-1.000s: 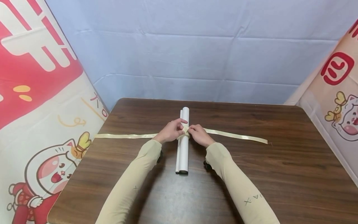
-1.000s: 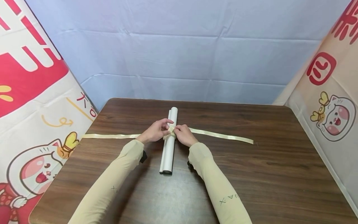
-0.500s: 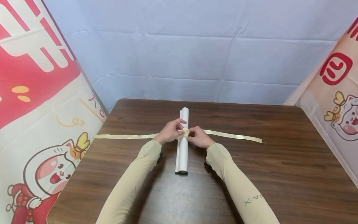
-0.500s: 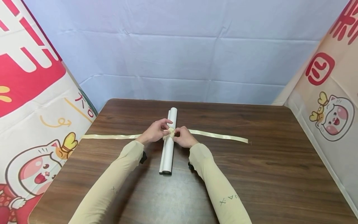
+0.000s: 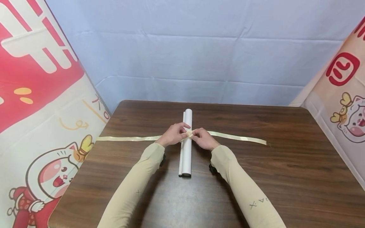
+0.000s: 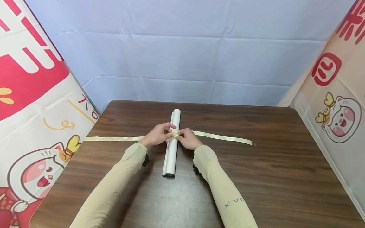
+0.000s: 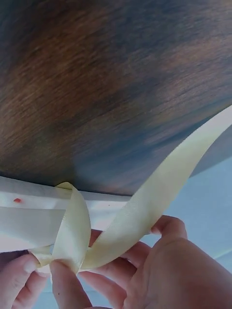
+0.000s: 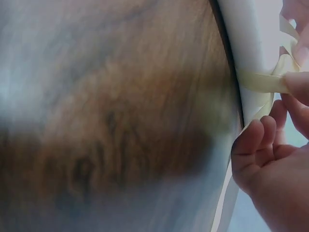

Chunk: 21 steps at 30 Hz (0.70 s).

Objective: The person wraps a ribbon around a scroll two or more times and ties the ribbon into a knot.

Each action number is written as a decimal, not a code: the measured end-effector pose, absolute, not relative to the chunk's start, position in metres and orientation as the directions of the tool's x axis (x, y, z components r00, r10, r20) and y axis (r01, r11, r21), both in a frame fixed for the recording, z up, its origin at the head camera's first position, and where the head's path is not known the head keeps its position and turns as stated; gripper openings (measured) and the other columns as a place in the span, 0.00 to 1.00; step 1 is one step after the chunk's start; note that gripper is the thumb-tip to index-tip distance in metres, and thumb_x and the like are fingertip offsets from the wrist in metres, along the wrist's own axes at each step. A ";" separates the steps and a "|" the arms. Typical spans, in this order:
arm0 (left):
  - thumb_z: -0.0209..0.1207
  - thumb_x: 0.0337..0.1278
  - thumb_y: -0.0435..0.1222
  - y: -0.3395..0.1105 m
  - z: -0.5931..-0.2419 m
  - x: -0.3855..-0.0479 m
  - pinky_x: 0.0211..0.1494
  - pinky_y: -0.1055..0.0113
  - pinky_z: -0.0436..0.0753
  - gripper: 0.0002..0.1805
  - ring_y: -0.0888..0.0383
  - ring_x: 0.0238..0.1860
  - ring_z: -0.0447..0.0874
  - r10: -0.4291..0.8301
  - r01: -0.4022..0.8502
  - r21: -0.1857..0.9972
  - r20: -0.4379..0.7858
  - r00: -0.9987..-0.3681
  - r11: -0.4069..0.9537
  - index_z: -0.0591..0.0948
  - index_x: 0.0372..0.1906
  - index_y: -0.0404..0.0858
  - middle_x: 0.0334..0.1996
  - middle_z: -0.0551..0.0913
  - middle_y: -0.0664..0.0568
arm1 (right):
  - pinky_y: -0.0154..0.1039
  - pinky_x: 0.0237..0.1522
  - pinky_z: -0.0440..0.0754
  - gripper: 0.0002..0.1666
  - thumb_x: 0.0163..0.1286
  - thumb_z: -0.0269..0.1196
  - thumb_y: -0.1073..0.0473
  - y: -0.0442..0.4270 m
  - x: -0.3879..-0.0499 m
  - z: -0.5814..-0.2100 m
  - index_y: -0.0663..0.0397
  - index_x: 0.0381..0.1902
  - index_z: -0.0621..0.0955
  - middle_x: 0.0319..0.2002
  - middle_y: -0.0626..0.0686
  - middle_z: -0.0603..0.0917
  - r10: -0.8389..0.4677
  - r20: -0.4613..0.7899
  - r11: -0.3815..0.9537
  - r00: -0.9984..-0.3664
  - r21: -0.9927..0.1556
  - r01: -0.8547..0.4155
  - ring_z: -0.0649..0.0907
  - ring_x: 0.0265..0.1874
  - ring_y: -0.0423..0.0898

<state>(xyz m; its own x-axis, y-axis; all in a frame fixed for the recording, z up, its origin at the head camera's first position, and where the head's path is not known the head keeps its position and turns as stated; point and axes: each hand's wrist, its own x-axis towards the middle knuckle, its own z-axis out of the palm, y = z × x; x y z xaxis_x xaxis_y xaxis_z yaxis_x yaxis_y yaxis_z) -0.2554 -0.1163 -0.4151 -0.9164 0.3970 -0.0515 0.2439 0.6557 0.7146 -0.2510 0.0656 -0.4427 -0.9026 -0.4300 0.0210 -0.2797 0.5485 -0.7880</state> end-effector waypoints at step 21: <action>0.57 0.59 0.31 -0.114 -0.415 -0.256 0.40 0.70 0.77 0.20 0.57 0.36 0.79 0.433 0.215 0.735 -0.118 -0.893 0.643 0.77 0.57 0.37 0.43 0.84 0.42 | 0.43 0.47 0.73 0.12 0.69 0.57 0.59 0.067 -0.248 -0.443 0.60 0.45 0.81 0.42 0.58 0.78 -0.320 0.041 0.626 -0.947 -0.741 -0.243 0.76 0.41 0.50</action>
